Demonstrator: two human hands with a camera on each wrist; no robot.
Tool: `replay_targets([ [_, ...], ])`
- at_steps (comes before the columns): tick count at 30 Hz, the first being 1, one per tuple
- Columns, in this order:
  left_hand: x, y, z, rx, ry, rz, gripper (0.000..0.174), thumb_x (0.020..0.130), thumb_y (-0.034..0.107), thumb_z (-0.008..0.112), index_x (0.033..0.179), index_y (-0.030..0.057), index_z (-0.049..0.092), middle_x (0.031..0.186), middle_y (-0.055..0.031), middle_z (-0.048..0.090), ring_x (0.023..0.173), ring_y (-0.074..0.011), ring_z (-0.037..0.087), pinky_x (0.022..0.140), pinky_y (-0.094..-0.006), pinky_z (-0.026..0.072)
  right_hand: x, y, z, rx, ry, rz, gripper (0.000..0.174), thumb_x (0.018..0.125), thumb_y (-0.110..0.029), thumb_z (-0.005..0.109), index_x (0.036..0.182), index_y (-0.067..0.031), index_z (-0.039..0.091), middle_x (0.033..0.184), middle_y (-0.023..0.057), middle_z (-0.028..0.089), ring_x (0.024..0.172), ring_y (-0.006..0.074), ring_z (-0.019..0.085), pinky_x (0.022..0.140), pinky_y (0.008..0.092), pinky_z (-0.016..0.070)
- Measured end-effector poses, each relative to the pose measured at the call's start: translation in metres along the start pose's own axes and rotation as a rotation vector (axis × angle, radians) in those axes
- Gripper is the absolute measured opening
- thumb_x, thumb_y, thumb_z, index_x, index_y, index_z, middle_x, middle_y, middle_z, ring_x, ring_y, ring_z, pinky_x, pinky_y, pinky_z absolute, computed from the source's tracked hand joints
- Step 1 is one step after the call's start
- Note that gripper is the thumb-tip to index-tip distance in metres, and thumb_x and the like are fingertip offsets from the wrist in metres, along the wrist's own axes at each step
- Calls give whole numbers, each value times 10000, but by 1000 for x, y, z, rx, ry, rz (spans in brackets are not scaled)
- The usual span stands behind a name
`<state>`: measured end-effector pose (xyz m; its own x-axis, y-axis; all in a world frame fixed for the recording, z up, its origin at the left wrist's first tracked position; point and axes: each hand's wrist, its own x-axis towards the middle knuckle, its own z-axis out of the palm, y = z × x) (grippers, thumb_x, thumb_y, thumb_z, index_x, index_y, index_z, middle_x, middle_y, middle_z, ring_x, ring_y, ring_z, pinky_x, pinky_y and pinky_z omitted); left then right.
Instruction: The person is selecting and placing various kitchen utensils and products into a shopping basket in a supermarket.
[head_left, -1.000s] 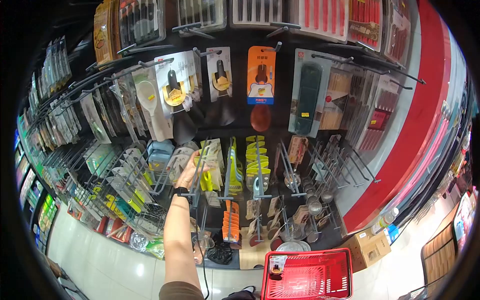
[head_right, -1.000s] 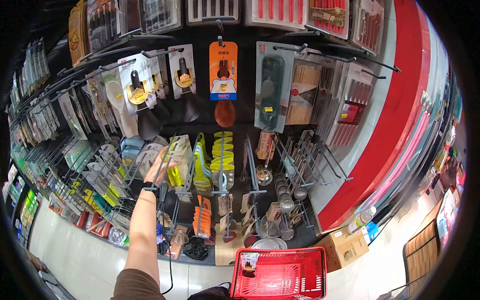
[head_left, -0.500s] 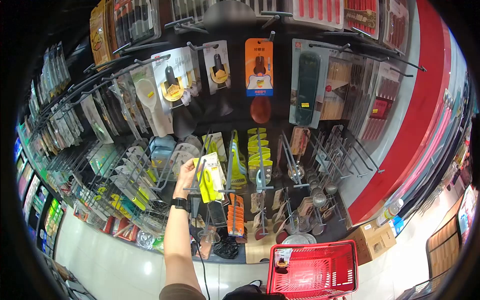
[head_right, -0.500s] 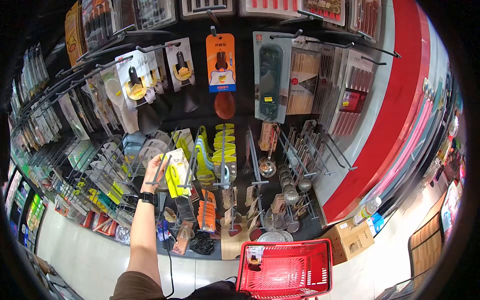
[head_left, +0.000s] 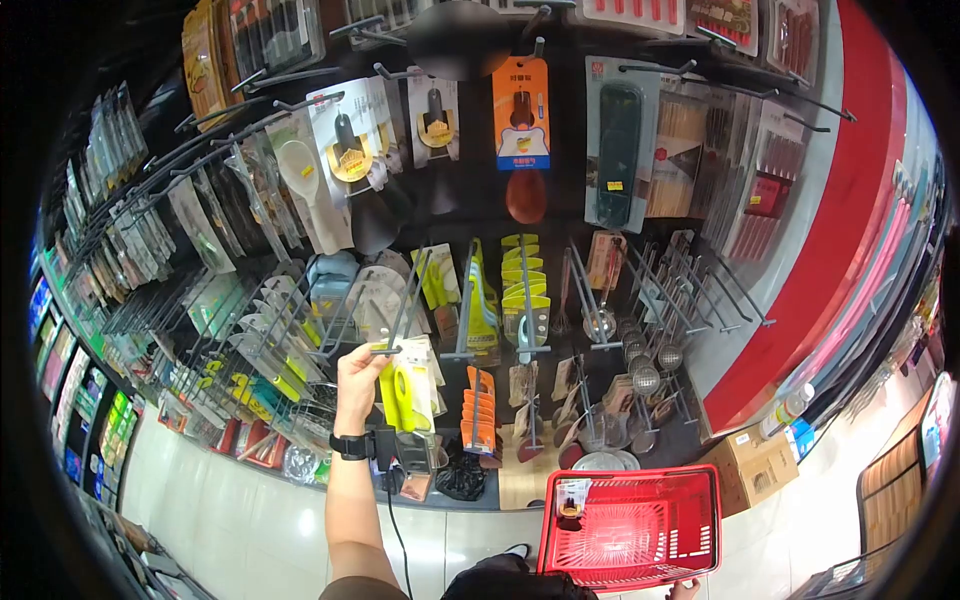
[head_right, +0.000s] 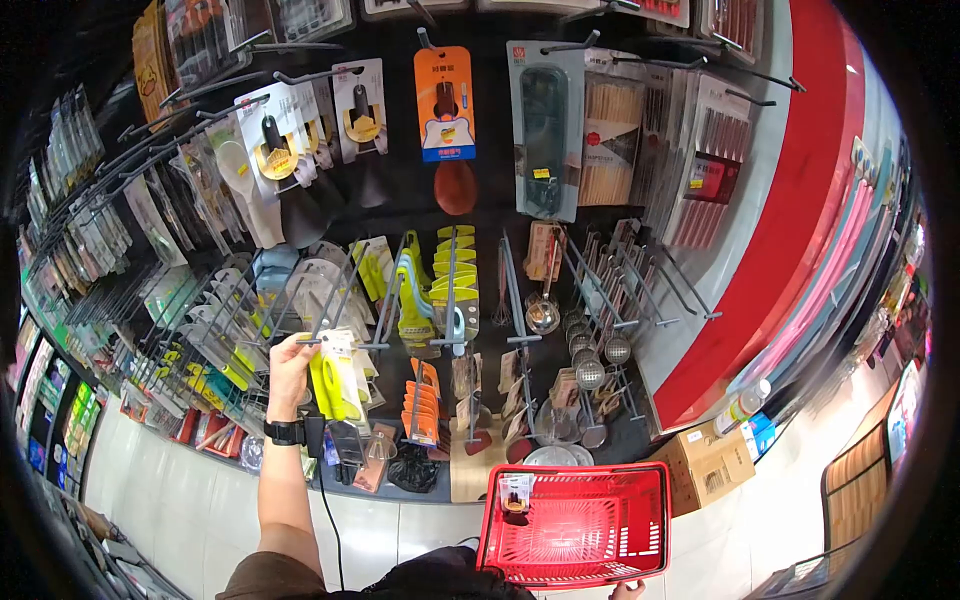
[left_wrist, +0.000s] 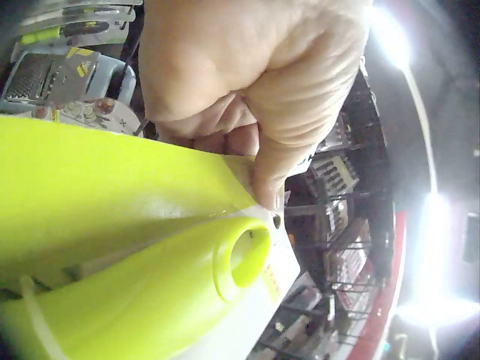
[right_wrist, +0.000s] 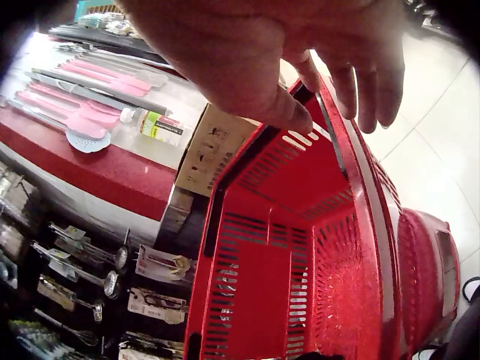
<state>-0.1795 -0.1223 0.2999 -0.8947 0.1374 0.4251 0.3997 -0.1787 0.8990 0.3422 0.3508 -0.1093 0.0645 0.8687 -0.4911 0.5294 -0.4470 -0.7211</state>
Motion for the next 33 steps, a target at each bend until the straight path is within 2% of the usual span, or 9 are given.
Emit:
replay_targets([
  [2, -14, 14, -2, -74, 17, -1, 158, 812, -35, 573, 959, -49, 626, 869, -62, 653, 767, -96, 592, 710, -212, 457, -4, -7, -1, 107, -51, -51, 574, 769, -140, 631, 1262, -112, 339, 803, 93, 556, 529, 159, 511, 422, 296, 406],
  [6, -37, 27, 36, -2, 14, -85, 116, 803, -22, 600, 904, -67, 634, 869, -50, 635, 777, -99, 572, 720, -215, 440, -17, -6, 1, 7, 40, -93, 675, 778, -274, 622, 1326, -158, 246, 974, 115, 559, 616, 193, 562, 487, 319, 477],
  [8, -55, 22, 60, 332, -155, -6, 116, 771, -23, 627, 877, -66, 644, 824, -25, 593, 743, -90, 538, 676, -207, 417, -16, -2, 13, 99, -62, -44, 689, 790, -289, 615, 1336, -153, 219, 1088, 161, 530, 675, 254, 606, 527, 361, 510],
  [10, -73, 20, 100, 374, -275, -71, 106, 754, -5, 644, 849, -52, 653, 791, -38, 567, 719, -104, 526, 632, -221, 408, -37, -9, 5, 112, -123, 78, 675, 801, -290, 612, 1327, -147, 214, 1073, 167, 541, 705, 294, 626, 518, 395, 514],
  [14, -97, 14, 158, 549, -461, 161, 96, 757, -6, 631, 840, -51, 645, 724, -110, 569, 659, -192, 568, 606, -274, 439, -61, -34, 18, 83, -375, 133, 436, 862, -204, 513, 1240, -121, 312, 1035, 158, 565, 737, 305, 639, 542, 409, 551],
  [22, -124, 8, 206, 685, -528, 247, 67, 754, -18, 620, 814, -46, 631, 694, -115, 544, 621, -215, 545, 563, -295, 421, -69, -36, 20, 110, -342, 146, 313, 872, -102, 418, 1181, -70, 376, 976, 167, 593, 762, 322, 648, 578, 454, 567],
  [24, -123, 13, 189, 756, -327, 383, 63, 768, -16, 612, 819, -52, 622, 695, -102, 534, 627, -182, 534, 563, -284, 415, -75, -45, 19, 141, -346, 98, 303, 876, -98, 408, 1176, -66, 379, 972, 165, 596, 766, 317, 650, 586, 459, 568],
  [28, -110, 29, 140, 829, 102, 276, 85, 839, 21, 576, 833, -64, 581, 744, -58, 518, 636, -116, 453, 564, -234, 365, -77, -43, 18, 145, -254, 145, 311, 884, -91, 406, 1190, -78, 353, 996, 163, 590, 765, 311, 650, 591, 469, 565],
  [33, -101, -1, 71, 722, 237, 223, 89, 836, 5, 565, 849, -83, 579, 762, -41, 504, 673, -96, 439, 601, -230, 354, -72, -39, 22, 151, -344, 175, 372, 886, -112, 422, 1228, -128, 275, 1049, 177, 563, 767, 322, 647, 622, 493, 559],
])
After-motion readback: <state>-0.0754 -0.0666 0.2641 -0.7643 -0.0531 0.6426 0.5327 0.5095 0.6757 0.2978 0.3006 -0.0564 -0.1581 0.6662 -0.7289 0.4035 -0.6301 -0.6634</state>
